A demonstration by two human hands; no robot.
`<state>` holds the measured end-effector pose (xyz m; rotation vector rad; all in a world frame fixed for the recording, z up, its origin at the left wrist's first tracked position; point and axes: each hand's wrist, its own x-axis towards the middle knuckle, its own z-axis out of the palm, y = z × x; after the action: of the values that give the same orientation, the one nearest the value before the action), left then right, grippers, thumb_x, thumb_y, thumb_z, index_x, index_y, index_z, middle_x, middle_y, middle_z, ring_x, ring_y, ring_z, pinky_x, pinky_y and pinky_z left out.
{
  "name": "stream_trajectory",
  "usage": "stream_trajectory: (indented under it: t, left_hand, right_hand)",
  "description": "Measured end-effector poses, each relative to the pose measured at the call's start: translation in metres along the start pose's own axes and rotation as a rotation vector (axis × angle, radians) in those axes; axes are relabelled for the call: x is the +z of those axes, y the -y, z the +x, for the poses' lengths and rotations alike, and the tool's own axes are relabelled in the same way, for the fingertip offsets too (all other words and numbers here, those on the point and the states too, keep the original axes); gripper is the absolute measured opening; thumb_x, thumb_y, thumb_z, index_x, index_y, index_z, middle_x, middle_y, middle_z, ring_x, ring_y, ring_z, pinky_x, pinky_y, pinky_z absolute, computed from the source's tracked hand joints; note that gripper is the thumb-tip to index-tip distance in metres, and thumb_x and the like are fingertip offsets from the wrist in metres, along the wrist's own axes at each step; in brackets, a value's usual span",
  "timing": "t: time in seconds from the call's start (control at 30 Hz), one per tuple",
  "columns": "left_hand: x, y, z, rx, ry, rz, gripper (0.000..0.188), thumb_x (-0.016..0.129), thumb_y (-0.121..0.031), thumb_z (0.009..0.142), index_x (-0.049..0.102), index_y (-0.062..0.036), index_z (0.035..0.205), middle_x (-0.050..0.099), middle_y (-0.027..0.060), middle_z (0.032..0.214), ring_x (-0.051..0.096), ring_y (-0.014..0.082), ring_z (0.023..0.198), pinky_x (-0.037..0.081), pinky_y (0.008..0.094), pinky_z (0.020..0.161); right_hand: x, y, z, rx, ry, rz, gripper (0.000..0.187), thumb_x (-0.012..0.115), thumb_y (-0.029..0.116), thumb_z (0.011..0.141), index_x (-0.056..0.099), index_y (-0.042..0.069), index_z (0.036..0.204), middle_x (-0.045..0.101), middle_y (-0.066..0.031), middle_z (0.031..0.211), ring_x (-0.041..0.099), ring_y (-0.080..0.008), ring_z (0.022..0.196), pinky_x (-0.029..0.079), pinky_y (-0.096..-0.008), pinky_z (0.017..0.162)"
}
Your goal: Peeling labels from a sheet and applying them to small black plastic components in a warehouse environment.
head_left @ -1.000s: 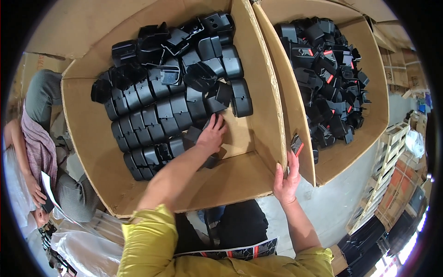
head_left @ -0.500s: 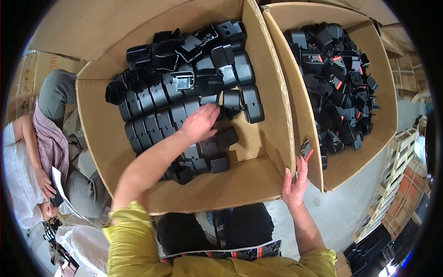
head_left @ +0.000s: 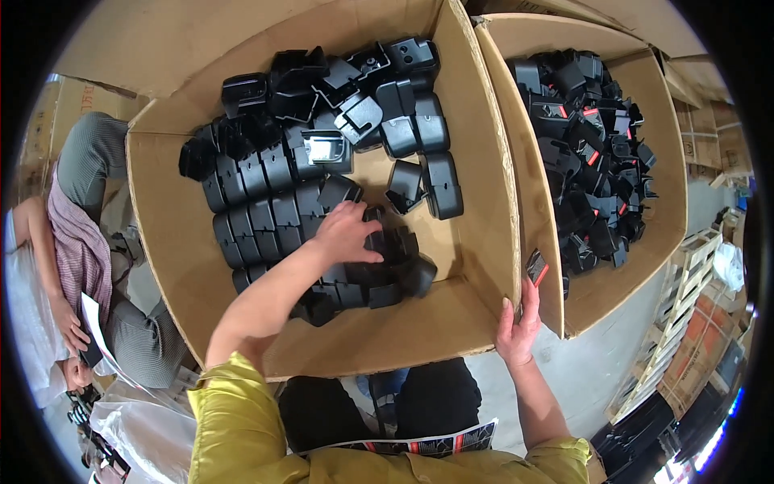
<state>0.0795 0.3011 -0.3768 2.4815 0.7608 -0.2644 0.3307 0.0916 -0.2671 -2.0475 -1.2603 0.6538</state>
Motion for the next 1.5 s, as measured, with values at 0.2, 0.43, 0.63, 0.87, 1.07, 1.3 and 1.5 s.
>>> stream_trajectory:
  t: [0.2, 0.43, 0.63, 0.87, 1.07, 1.3, 1.5]
  left_hand:
    - [-0.081, -0.021, -0.010, -0.249, 0.501, -0.257, 0.057, 0.063, -0.048, 0.066, 0.053, -0.0123, 0.109, 0.051, 0.0192, 0.108, 0.049, 0.0319, 0.102, 0.042, 0.0376, 0.084]
    - [-0.012, 0.070, 0.014, -0.732, 0.143, -0.196, 0.079, 0.058, -0.057, 0.066, 0.044, 0.0003, 0.117, 0.046, 0.0192, 0.118, 0.045, 0.0318, 0.108, 0.038, 0.0373, 0.092]
    - [-0.001, 0.038, -0.005, -0.531, 0.406, -0.238, 0.071, 0.055, -0.057, 0.069, 0.045, -0.0083, 0.119, 0.055, 0.0151, 0.108, 0.051, 0.0291, 0.102, 0.040, 0.0381, 0.088]
    - [-0.022, -0.025, -0.078, -0.411, 0.722, -0.772, 0.067, 0.059, -0.052, 0.073, 0.043, -0.0088, 0.122, 0.049, 0.0149, 0.114, 0.050, 0.0265, 0.103, 0.038, 0.0328, 0.089]
    - [-0.004, -0.049, -0.091, -0.308, 0.630, -0.240, 0.069, 0.070, -0.040, 0.064, 0.041, -0.0175, 0.122, 0.033, 0.0142, 0.125, 0.044, 0.0312, 0.108, 0.037, 0.0369, 0.090]
    - [-0.035, -0.011, -0.121, -0.411, 0.155, -0.689, 0.024, 0.056, -0.001, 0.073, 0.060, -0.0108, 0.094, 0.061, 0.0066, 0.089, 0.056, 0.0208, 0.087, 0.044, 0.0282, 0.078]
    - [-0.151, -0.076, -0.154, -0.691, -0.174, -1.459, 0.021, 0.061, -0.003, 0.075, 0.058, -0.0044, 0.096, 0.062, 0.0045, 0.086, 0.059, 0.0144, 0.077, 0.051, 0.0297, 0.067]
  right_hand:
    - [-0.003, -0.010, -0.003, 0.017, -0.021, 0.014, 0.046, 0.049, 0.001, 0.081, 0.032, -0.005, 0.123, 0.049, -0.0218, 0.113, 0.052, -0.0316, 0.101, 0.040, -0.0338, 0.086]
    - [0.000, -0.004, 0.003, 0.016, 0.000, 0.017, 0.044, 0.049, 0.003, 0.082, 0.033, -0.004, 0.122, 0.050, -0.0216, 0.112, 0.052, -0.0326, 0.100, 0.041, -0.0350, 0.084]
    - [-0.001, -0.003, 0.005, -0.018, -0.016, -0.013, 0.043, 0.048, 0.003, 0.082, 0.034, -0.005, 0.121, 0.049, -0.0230, 0.112, 0.053, -0.0343, 0.098, 0.041, -0.0354, 0.084]
    - [-0.002, -0.003, 0.001, 0.008, 0.008, -0.038, 0.043, 0.046, 0.004, 0.083, 0.032, -0.004, 0.123, 0.048, -0.0218, 0.115, 0.050, -0.0314, 0.104, 0.039, -0.0345, 0.088]
    - [-0.001, -0.006, 0.003, -0.050, -0.033, -0.042, 0.045, 0.048, 0.003, 0.082, 0.033, -0.005, 0.123, 0.047, -0.0235, 0.116, 0.049, -0.0356, 0.104, 0.040, -0.0364, 0.088]
    - [0.002, -0.003, 0.004, -0.090, -0.076, -0.048, 0.050, 0.047, 0.002, 0.081, 0.030, 0.000, 0.128, 0.047, -0.0208, 0.118, 0.049, -0.0336, 0.106, 0.040, -0.0365, 0.088]
    - [-0.005, -0.002, 0.000, -0.082, -0.050, -0.040, 0.054, 0.047, 0.003, 0.081, 0.025, 0.005, 0.130, 0.047, -0.0203, 0.118, 0.048, -0.0338, 0.107, 0.040, -0.0367, 0.088]
